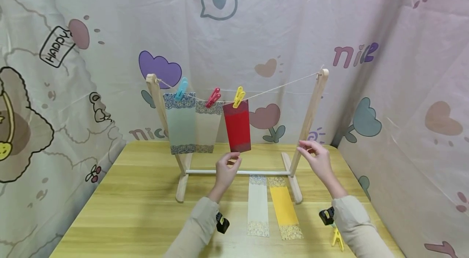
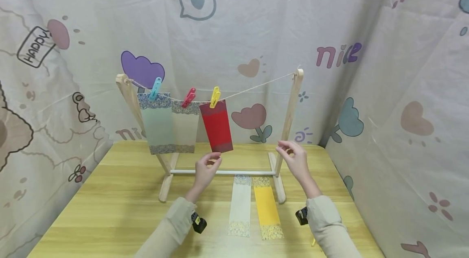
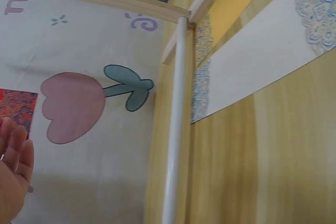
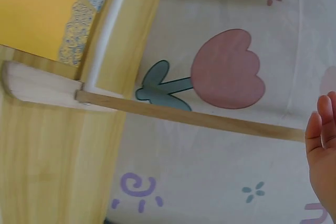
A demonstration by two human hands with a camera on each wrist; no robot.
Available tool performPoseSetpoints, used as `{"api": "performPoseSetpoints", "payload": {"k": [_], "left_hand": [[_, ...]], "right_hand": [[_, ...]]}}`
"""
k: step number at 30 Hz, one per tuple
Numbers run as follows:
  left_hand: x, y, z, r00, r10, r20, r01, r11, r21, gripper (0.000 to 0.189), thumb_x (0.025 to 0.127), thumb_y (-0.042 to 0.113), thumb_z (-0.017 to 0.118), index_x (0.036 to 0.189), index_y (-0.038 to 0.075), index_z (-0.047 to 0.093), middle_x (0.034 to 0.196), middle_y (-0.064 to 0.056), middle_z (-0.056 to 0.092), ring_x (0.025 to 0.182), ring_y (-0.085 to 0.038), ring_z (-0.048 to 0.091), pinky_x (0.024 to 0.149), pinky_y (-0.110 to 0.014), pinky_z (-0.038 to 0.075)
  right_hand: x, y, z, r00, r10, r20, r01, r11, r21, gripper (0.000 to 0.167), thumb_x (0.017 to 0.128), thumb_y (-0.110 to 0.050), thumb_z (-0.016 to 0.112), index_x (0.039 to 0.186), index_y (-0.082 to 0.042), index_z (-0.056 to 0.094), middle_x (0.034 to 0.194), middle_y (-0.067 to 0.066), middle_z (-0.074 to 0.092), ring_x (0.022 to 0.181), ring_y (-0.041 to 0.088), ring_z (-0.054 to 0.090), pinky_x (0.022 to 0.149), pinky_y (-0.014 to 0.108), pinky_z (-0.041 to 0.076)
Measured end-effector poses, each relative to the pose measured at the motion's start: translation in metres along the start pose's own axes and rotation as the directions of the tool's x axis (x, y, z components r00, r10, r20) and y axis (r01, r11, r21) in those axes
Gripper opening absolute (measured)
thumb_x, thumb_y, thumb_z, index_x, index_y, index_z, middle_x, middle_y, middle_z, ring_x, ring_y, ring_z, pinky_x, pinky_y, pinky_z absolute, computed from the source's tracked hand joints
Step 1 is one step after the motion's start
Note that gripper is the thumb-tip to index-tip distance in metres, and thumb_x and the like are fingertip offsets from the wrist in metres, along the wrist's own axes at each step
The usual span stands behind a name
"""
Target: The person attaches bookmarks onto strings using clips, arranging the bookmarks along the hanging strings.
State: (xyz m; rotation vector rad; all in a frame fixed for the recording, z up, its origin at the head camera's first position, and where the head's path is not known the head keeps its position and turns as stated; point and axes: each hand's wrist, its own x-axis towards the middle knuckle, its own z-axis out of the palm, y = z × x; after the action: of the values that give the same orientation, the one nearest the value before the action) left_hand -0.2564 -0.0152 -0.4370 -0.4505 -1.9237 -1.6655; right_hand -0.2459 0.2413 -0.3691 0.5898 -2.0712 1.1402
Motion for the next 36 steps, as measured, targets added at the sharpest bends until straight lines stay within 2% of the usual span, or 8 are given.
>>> {"api": "performPoseSetpoints", "payload": {"k": [5, 11, 18, 22, 26, 29, 33, 36], "left_hand": [[-0.004, -0.018, 0.005, 1.0, -0.01, 0.028, 0.01, 1.0, -0.001, 0.013, 0.075, -0.012, 0.062, 0.088, -0.01, 0.063, 0.084, -0.02, 0.063, 0.075, -0.035, 0.058, 0.059, -0.037, 0.05], [-0.01, -0.05, 0.011, 0.99, -0.082, 0.113, 0.08, 0.996, 0.027, 0.019, 0.077, 0.0, 0.066, 0.095, -0.004, 0.064, 0.094, -0.017, 0.063, 0.085, -0.033, 0.057, 0.066, -0.036, 0.05], [-0.02, -0.067, 0.011, 0.97, -0.115, 0.213, 0.093, 0.989, 0.11, 0.028, 0.076, 0.005, 0.069, 0.103, 0.0, 0.064, 0.102, -0.013, 0.062, 0.091, -0.03, 0.055, 0.073, -0.046, 0.047], [-0.025, -0.073, 0.01, 0.953, -0.146, 0.265, 0.12, 0.986, 0.112, 0.033, 0.074, 0.003, 0.07, 0.106, -0.001, 0.062, 0.106, -0.015, 0.06, 0.096, -0.033, 0.053, 0.077, -0.051, 0.044], [-0.03, -0.079, 0.008, 0.924, -0.201, 0.325, 0.161, 0.976, 0.145, 0.036, 0.076, 0.002, 0.068, 0.111, -0.001, 0.06, 0.11, -0.015, 0.057, 0.102, -0.034, 0.05, 0.084, -0.051, 0.041], [-0.034, -0.084, 0.007, 0.904, -0.225, 0.362, 0.171, 0.969, 0.177, 0.038, 0.076, 0.003, 0.068, 0.112, -0.002, 0.058, 0.112, -0.015, 0.056, 0.105, -0.033, 0.048, 0.087, -0.05, 0.039], [-0.039, -0.089, 0.006, 0.892, -0.218, 0.396, 0.147, 0.968, 0.202, 0.039, 0.076, 0.003, 0.068, 0.112, -0.002, 0.058, 0.113, -0.015, 0.056, 0.106, -0.033, 0.048, 0.089, -0.048, 0.038], [-0.042, -0.093, 0.006, 0.877, -0.224, 0.426, 0.15, 0.968, 0.201, 0.04, 0.076, 0.002, 0.068, 0.114, -0.003, 0.056, 0.115, -0.015, 0.055, 0.108, -0.033, 0.047, 0.09, -0.047, 0.037]], "right_hand": [[-0.013, 0.019, -0.002, 1.0, 0.014, -0.016, -0.013, 1.0, 0.008, 0.02, 0.069, 0.019, 0.064, 0.087, 0.014, 0.061, 0.076, 0.023, 0.059, 0.07, 0.005, 0.051, 0.061, 0.012, 0.043], [-0.03, 0.047, -0.004, 0.997, 0.075, -0.028, -0.074, 0.997, 0.014, 0.018, 0.071, 0.015, 0.065, 0.088, 0.011, 0.063, 0.079, 0.017, 0.061, 0.071, 0.0, 0.051, 0.061, 0.011, 0.042], [-0.045, 0.046, -0.008, 0.994, 0.101, -0.036, -0.1, 0.995, 0.016, 0.019, 0.07, 0.017, 0.064, 0.088, 0.011, 0.062, 0.079, 0.022, 0.061, 0.07, 0.002, 0.052, 0.061, 0.011, 0.043], [-0.054, 0.045, -0.012, 0.992, 0.124, -0.03, -0.123, 0.992, 0.012, 0.02, 0.07, 0.018, 0.063, 0.089, 0.012, 0.062, 0.08, 0.023, 0.061, 0.07, 0.005, 0.052, 0.06, 0.011, 0.042], [-0.062, 0.029, -0.015, 0.987, 0.157, -0.025, -0.157, 0.987, -0.026, 0.019, 0.07, 0.019, 0.063, 0.088, 0.014, 0.06, 0.079, 0.028, 0.059, 0.068, 0.009, 0.053, 0.06, 0.012, 0.043], [-0.07, 0.03, -0.017, 0.983, 0.184, -0.021, -0.184, 0.982, -0.046, 0.018, 0.07, 0.018, 0.063, 0.088, 0.014, 0.06, 0.079, 0.027, 0.059, 0.068, 0.009, 0.053, 0.06, 0.013, 0.044], [-0.088, 0.054, -0.02, 0.979, 0.201, -0.019, -0.201, 0.979, -0.035, 0.018, 0.072, 0.014, 0.065, 0.089, 0.01, 0.062, 0.079, 0.02, 0.062, 0.068, 0.006, 0.054, 0.06, 0.012, 0.044], [-0.105, 0.08, -0.023, 0.986, 0.165, 0.003, -0.165, 0.986, 0.039, 0.018, 0.075, 0.004, 0.067, 0.093, 0.004, 0.065, 0.08, 0.011, 0.064, 0.069, 0.003, 0.053, 0.058, 0.011, 0.042]]}}
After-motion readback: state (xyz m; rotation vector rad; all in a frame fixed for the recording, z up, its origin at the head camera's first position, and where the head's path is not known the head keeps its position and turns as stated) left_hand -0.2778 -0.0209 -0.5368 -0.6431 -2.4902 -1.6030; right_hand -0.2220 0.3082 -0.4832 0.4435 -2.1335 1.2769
